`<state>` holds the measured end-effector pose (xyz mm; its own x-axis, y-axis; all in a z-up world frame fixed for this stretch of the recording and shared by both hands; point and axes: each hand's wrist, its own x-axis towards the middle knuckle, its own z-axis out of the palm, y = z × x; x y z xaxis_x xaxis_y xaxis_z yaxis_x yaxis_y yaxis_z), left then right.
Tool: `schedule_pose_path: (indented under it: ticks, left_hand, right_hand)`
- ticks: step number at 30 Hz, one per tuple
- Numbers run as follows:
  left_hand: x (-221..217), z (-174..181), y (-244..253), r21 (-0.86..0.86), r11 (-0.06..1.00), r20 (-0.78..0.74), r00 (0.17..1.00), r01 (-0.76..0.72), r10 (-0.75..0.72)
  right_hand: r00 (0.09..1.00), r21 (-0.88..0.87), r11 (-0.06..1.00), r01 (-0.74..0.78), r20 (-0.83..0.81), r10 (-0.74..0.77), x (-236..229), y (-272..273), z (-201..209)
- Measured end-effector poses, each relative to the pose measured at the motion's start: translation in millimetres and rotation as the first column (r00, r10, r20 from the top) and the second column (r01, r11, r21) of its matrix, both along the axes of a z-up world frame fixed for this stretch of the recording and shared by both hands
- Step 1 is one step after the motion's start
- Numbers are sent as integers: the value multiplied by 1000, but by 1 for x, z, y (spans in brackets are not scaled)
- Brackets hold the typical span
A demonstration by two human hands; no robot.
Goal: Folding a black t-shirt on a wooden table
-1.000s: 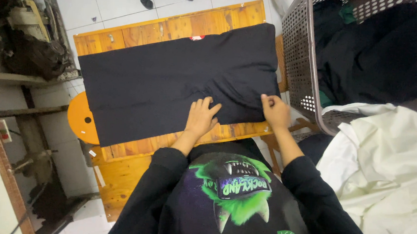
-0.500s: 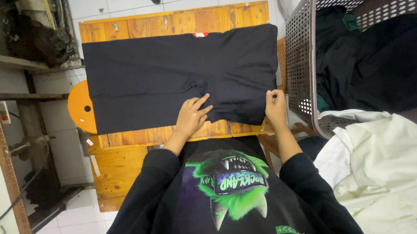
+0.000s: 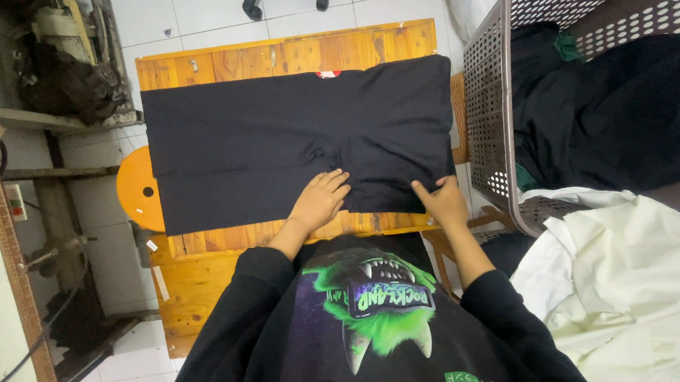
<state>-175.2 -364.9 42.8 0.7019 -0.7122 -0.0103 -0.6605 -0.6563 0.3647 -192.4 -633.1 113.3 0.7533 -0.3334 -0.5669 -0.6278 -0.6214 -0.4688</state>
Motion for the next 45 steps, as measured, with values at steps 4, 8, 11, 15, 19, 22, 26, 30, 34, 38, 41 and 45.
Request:
schedule_pose_path:
  ticks: [4,8,11,15,19,22,26,30,34,38,41,45]
  left_hand:
    - [3,1,-3,-19,999,7,999,-35,35]
    - [9,13,-2,-260,926,-244,946,-275,213]
    - [14,30,-8,-401,792,-404,865,-460,297]
    - [29,55,-19,-499,621,-537,778,-604,325]
    - [49,19,-21,-440,510,-685,644,-739,342]
    - [72,-13,-21,-353,469,-713,557,-810,426]
    - [102,-11,-27,-263,460,-681,501,-848,534]
    - [115,-12,-35,-113,450,-697,394,-886,600]
    - [112,-35,-31,-82,384,-810,286,-920,512]
    - [104,-44,-27,-162,367,-824,330,-916,461]
    - [99,-41,-29,-230,307,-838,348,-924,421]
    - [92,13,-35,-312,348,-826,433,-884,360]
  right_hand:
    - [994,79,996,-32,-103,40,-1,-1,-31]
    - [956,445,857,259,11,-295,7,7,-14]
    - [909,623,716,316,18,-417,16,-2,-13]
    - [895,757,625,192,125,-428,30,-16,-24]
    - [951,841,541,10,160,-266,59,-28,-26]
    - [976,753,651,-95,201,-90,84,-38,-34]
    - [908,358,888,-287,396,134,115,-42,-57]
    - [911,237,961,-143,411,35,140,-44,-84]
    - [938,583,779,230,80,-336,150,-20,-41]
    - [882,490,869,70,376,-283,144,-24,-40]
    - [878,36,989,-144,465,111,135,-27,-46]
    - [918,-109,990,-91,377,126,129,-22,-60]
